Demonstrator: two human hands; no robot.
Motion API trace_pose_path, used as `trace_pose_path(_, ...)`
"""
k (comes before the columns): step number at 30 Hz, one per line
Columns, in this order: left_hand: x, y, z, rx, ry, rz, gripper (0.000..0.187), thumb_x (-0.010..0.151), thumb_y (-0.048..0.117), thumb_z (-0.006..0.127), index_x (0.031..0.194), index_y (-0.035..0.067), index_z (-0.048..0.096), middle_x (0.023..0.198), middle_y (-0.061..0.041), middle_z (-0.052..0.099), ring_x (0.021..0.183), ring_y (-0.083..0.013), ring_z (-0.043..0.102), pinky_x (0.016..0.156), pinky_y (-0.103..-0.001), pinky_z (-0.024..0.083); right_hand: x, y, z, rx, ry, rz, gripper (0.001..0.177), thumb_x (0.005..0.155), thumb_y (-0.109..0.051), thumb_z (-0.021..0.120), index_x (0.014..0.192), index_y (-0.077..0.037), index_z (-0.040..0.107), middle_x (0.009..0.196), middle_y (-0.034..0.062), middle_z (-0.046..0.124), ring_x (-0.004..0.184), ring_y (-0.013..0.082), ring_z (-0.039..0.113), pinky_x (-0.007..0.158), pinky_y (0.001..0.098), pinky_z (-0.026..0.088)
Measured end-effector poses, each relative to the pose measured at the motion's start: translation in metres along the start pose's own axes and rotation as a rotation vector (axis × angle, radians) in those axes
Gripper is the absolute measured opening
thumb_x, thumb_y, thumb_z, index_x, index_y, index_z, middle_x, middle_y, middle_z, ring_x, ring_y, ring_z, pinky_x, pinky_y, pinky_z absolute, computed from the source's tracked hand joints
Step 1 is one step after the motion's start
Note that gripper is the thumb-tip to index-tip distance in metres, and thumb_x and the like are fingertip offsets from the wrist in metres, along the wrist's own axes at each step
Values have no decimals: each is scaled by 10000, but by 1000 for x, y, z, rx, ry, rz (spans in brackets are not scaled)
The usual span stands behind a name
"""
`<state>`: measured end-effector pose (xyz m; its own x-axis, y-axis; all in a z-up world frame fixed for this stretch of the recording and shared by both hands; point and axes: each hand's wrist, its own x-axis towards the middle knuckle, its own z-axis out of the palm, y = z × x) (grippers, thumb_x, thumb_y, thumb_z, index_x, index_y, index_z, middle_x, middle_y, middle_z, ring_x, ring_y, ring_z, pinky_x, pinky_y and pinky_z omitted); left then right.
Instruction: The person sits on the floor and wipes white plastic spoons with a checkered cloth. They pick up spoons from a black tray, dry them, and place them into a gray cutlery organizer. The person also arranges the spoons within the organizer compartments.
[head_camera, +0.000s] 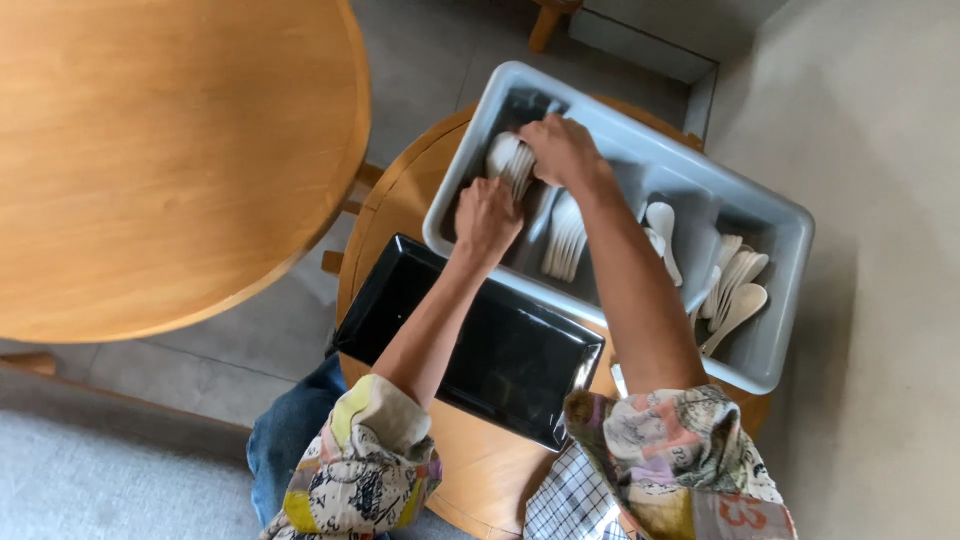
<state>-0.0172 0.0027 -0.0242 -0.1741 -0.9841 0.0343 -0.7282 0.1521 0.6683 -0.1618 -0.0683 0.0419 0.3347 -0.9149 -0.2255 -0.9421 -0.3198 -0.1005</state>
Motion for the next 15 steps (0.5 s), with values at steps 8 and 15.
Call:
trace_pose_path(8,-12,-13,-3,-57,55,62,131,650,16,495,700,-61,589,597,-272,575,595,-479,660,509,-504,534,9,-3,-23,199,-204,56,595,755,-102,757,1329,7,643,1261,311,637,1165,504,622,951,560,560)
trace_pose_path(15,-8,-10,-1,2,21,0,91,681,36,552,753,-15,570,666,-227,555,657,-478,673,505,-513,544,0,-9,-47,218,-392,114,660,864,-448,691,1370,-36,597,1336,262,619,1239,459,596,1017,582,520)
